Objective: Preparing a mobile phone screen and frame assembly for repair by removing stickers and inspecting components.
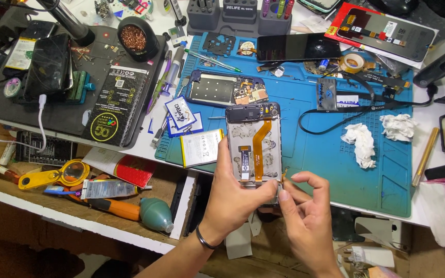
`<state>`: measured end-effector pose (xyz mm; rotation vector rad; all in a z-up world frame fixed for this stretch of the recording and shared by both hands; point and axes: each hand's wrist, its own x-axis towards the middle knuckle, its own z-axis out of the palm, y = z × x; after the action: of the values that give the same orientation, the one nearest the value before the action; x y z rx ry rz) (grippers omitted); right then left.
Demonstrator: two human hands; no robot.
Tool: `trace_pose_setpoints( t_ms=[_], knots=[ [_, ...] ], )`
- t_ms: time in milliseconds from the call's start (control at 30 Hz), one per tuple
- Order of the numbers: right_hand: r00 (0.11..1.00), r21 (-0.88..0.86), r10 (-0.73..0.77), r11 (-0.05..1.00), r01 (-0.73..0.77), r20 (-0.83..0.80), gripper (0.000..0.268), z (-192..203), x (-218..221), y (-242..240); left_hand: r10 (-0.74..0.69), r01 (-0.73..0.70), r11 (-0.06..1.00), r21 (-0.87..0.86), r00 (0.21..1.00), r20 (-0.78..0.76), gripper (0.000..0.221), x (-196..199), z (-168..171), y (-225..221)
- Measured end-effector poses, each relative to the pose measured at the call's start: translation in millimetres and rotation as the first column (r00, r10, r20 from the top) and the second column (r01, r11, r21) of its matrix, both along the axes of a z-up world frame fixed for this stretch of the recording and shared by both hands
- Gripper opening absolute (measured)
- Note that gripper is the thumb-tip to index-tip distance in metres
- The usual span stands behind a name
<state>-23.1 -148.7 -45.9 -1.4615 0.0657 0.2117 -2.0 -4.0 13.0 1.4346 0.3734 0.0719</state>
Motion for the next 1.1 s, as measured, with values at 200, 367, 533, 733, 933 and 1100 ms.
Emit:
trace_pose_setpoints(
  t_ms=[200, 367, 533, 733, 933, 1100],
  knots=[
    [0.999, -0.150, -0.020, 0.988, 0.025, 0.035, 0.030, 1, -3, 1, 0.018, -0.013, 0.992, -0.123, 0.999, 0.043, 0.070, 0, -5, -3],
    [0.997, -0.182, -0.006, 0.983, 0.019, 0.073, 0.031, -4, -4, 0, 0.015, -0.010, 0.995, -0.099, 0.999, 0.044, 0.070, -1, -5, -1],
    [0.996, -0.190, -0.007, 0.981, 0.023, 0.083, 0.033, -3, -3, 0, 0.011, -0.005, 0.994, -0.110, 0.998, 0.061, 0.067, 0, -9, -1],
    [0.999, -0.167, -0.009, 0.986, 0.017, 0.046, 0.032, 7, -1, 2, 0.008, -0.005, 0.998, -0.060, 0.999, 0.042, 0.065, 0, -8, 0],
    [0.993, -0.029, 0.002, 1.000, -0.005, -0.116, 0.033, 18, 9, -1, -0.089, 0.087, 0.994, -0.069, 0.995, -0.036, 0.076, 1, -7, 8],
    [0.989, 0.151, 0.045, 0.988, -0.023, -0.140, 0.035, 12, 14, -7, -0.184, 0.200, 0.938, -0.282, 0.979, 0.082, 0.072, -5, -11, 17]
  ],
)
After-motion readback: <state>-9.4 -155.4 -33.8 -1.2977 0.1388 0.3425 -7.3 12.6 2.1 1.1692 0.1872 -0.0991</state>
